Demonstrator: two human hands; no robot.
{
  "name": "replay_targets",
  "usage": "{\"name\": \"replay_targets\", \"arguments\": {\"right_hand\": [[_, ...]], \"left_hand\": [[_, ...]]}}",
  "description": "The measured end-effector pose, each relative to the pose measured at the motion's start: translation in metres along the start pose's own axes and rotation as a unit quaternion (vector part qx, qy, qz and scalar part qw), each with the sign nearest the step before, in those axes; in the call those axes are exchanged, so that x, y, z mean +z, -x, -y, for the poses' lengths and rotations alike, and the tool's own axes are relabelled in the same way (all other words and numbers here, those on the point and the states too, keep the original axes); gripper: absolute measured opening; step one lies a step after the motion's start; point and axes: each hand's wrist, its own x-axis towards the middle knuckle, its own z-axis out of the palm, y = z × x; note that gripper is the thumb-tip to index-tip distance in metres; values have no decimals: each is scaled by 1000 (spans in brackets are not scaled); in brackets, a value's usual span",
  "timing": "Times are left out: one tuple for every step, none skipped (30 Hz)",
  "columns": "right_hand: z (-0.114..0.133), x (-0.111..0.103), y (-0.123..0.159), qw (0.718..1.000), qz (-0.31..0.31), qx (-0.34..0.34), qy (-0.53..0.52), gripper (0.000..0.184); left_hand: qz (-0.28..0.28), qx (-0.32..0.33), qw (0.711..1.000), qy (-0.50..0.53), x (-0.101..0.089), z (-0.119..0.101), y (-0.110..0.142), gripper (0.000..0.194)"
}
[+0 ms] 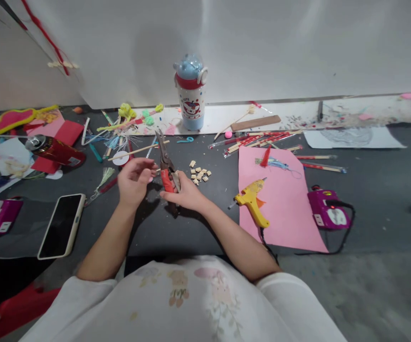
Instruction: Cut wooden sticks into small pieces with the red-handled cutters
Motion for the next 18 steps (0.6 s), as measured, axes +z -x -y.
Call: {"name": "replay_targets", "arguments": {"right_hand": [[1,-1,1,1000,7,-3,-2,44],[2,-1,1,1000,18,-6,-4,44],[3,-1,3,999,30,-10,-3,44],[4,-1,4,999,41,-14,2,44],[5,-1,5,998,52,-18,10,45],[6,-1,7,998,61,-20,20,45],[7,-1,8,997,70,-21,32,46],[8,-1,9,996,77,-21,43,46],[9,-1,10,995,84,-21,54,46],[10,-1,11,994,90,-20,64,46],[11,-1,12,993,95,-19,73,45],[11,-2,12,991,100,-19,82,45],[12,-2,13,990,104,-19,90,45],[12,-3,13,989,108,-19,98,45],[13,-4,13,988,110,-18,106,45],[13,-5,13,987,111,-16,113,45],[14,-6,13,987,110,-15,120,46],[14,-7,12,986,108,-15,127,47]], "left_hand": [[-55,63,993,-84,-5,0,-1,29],[-91,121,975,-163,-10,0,-2,23],[-110,164,954,-228,-15,0,-4,20],[-111,191,935,-276,-19,1,-5,20],[-104,208,921,-312,-23,2,-6,22],[-92,216,912,-336,-26,4,-7,25],[-79,222,905,-353,-29,7,-8,26],[-72,228,900,-364,-31,9,-8,26],[-68,236,896,-370,-33,12,-7,25],[-67,243,893,-373,-35,14,-7,24],[-68,250,891,-374,-37,16,-6,22],[-68,257,889,-374,-39,17,-6,21],[-67,260,887,-376,-41,18,-5,21],[-63,260,885,-380,-42,18,-5,20],[-59,257,885,-384,-43,18,-5,20],[-55,251,885,-388,-44,17,-5,20],[-51,245,886,-390,-45,15,-6,20],[-47,239,888,-390,-45,14,-6,20]]}}
